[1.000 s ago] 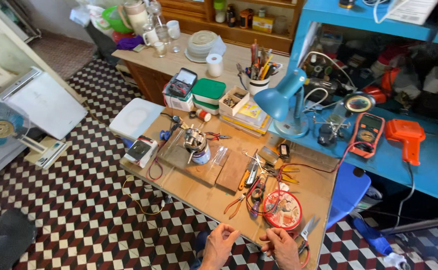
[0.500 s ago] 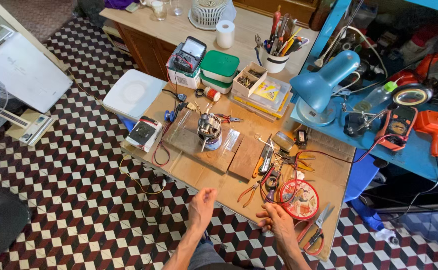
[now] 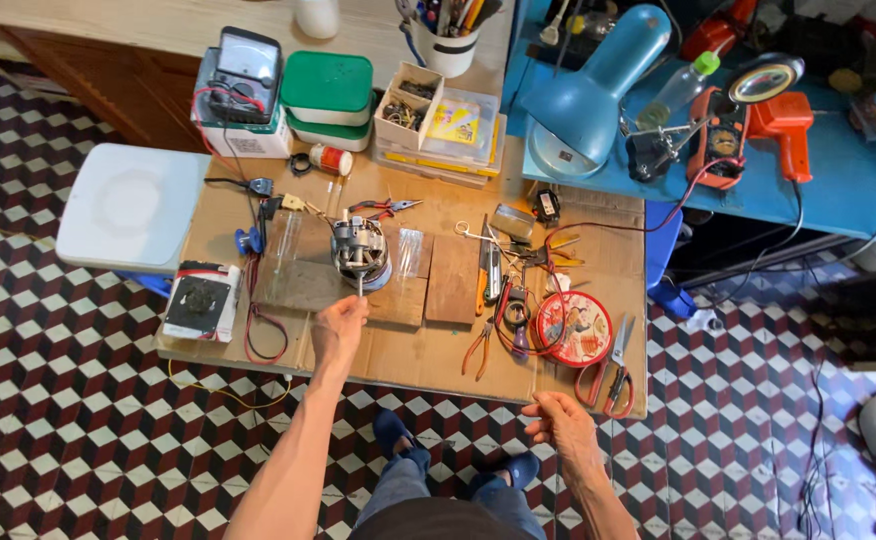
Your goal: The person disassembles a small electric motor on a workbench, removes the rotor, and uses a screwdriver and pliers to manipulate internal components. They then open a new capacitor package, remove the capacitor, and connect its wires to the motor assembly while using a multimeter to test continuity.
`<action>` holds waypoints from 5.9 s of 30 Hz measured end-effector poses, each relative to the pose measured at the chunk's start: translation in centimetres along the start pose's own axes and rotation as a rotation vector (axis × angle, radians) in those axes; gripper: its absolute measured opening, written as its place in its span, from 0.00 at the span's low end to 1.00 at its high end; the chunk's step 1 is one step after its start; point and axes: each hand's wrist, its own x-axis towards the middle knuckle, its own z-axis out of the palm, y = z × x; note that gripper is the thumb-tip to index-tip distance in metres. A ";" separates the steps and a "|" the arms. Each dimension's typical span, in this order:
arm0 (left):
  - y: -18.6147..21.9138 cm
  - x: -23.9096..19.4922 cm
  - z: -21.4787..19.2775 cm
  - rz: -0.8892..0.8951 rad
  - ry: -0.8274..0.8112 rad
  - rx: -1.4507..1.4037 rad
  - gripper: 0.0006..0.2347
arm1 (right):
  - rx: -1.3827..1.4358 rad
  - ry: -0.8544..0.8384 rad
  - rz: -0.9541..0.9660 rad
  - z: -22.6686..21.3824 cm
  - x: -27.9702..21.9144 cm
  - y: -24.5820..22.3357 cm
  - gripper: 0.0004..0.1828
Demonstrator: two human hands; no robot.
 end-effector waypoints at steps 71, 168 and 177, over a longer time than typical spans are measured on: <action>12.8 10.7 -8.2 0.276 -0.777 0.015 0.53 | 0.217 0.253 0.038 14.6 -7.5 -8.1 0.29; 12.2 10.4 -5.3 0.432 -0.630 -0.090 0.41 | -1.478 -0.343 0.572 33.5 7.5 -34.7 0.26; 12.6 10.5 -5.4 0.434 -0.607 -0.110 0.41 | -1.725 -0.552 0.456 33.5 8.0 -34.1 0.26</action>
